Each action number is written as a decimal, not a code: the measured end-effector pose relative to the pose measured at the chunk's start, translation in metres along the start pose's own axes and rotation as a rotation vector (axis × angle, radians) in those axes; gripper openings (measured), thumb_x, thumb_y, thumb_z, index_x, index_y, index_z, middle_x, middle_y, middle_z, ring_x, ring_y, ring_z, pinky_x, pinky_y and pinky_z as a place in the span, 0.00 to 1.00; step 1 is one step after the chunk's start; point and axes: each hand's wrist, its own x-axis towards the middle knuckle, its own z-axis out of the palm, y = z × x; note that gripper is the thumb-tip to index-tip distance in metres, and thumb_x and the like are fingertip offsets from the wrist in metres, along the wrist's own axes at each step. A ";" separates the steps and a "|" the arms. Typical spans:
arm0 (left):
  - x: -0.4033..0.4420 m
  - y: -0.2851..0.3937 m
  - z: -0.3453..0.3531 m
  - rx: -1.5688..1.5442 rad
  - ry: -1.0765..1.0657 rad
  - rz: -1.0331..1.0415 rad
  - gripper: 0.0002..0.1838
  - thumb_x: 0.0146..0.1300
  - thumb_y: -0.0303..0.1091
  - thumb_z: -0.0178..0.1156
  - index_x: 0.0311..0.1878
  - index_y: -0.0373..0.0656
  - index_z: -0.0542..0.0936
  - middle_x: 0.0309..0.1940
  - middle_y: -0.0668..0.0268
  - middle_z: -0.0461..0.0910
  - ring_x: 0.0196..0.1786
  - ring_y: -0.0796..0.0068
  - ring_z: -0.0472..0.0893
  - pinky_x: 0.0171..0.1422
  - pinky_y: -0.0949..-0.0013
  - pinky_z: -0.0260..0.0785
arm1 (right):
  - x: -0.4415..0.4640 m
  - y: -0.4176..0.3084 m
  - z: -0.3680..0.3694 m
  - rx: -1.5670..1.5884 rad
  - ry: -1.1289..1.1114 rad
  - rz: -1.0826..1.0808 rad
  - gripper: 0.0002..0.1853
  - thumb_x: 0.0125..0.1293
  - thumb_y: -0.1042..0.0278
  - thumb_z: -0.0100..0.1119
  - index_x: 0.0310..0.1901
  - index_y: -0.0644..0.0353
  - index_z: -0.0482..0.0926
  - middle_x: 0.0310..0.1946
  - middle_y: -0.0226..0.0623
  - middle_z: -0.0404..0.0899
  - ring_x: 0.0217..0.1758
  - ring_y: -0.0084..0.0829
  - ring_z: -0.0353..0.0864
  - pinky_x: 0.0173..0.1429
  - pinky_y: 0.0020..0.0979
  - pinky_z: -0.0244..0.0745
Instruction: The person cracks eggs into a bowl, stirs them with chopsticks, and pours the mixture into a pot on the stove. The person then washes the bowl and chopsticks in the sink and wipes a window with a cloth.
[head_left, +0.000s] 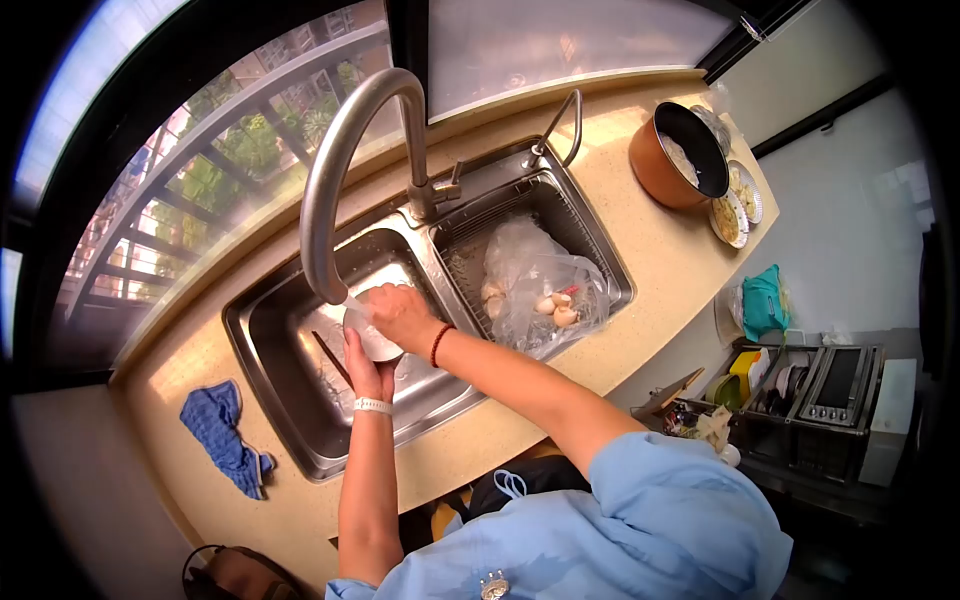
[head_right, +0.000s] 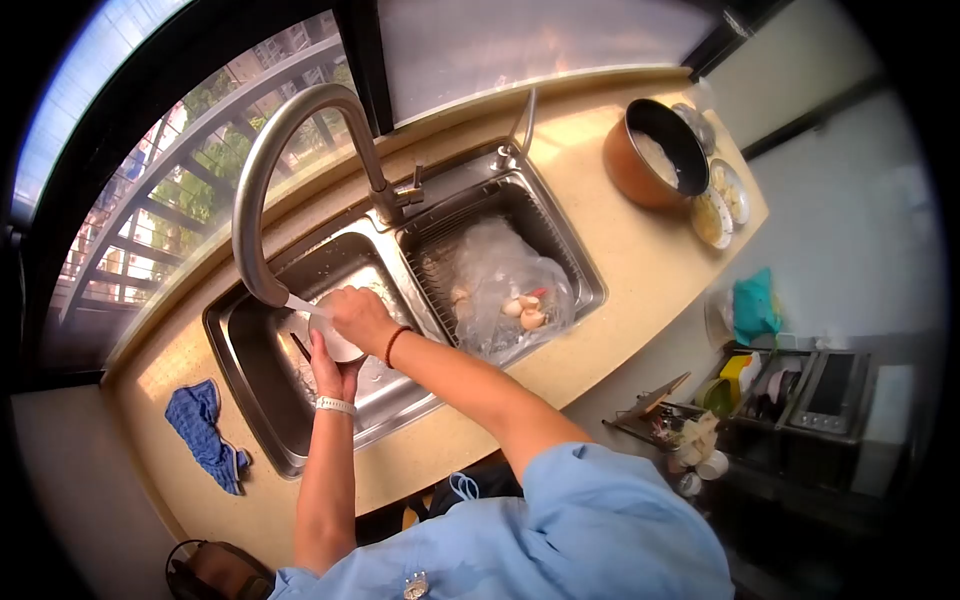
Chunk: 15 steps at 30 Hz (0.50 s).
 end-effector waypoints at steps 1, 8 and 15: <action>-0.009 0.002 0.019 0.025 0.025 0.025 0.25 0.77 0.51 0.45 0.70 0.51 0.62 0.64 0.63 0.71 0.65 0.59 0.73 0.61 0.48 0.74 | 0.002 -0.009 0.001 -0.055 -0.209 0.050 0.06 0.57 0.67 0.59 0.34 0.55 0.81 0.34 0.35 0.79 0.40 0.39 0.80 0.42 0.39 0.78; -0.012 0.010 0.020 0.070 0.077 0.027 0.23 0.77 0.45 0.45 0.68 0.44 0.64 0.61 0.60 0.73 0.60 0.62 0.76 0.63 0.59 0.72 | 0.005 -0.013 -0.010 0.249 -0.575 0.200 0.09 0.62 0.64 0.57 0.36 0.59 0.82 0.37 0.44 0.83 0.46 0.49 0.82 0.52 0.46 0.77; 0.048 -0.001 -0.072 -0.008 0.054 0.047 0.23 0.75 0.44 0.49 0.68 0.47 0.65 0.59 0.60 0.74 0.60 0.63 0.77 0.58 0.55 0.75 | -0.019 -0.024 -0.035 0.347 -0.868 0.063 0.10 0.64 0.61 0.55 0.32 0.54 0.84 0.39 0.36 0.84 0.58 0.36 0.77 0.62 0.45 0.71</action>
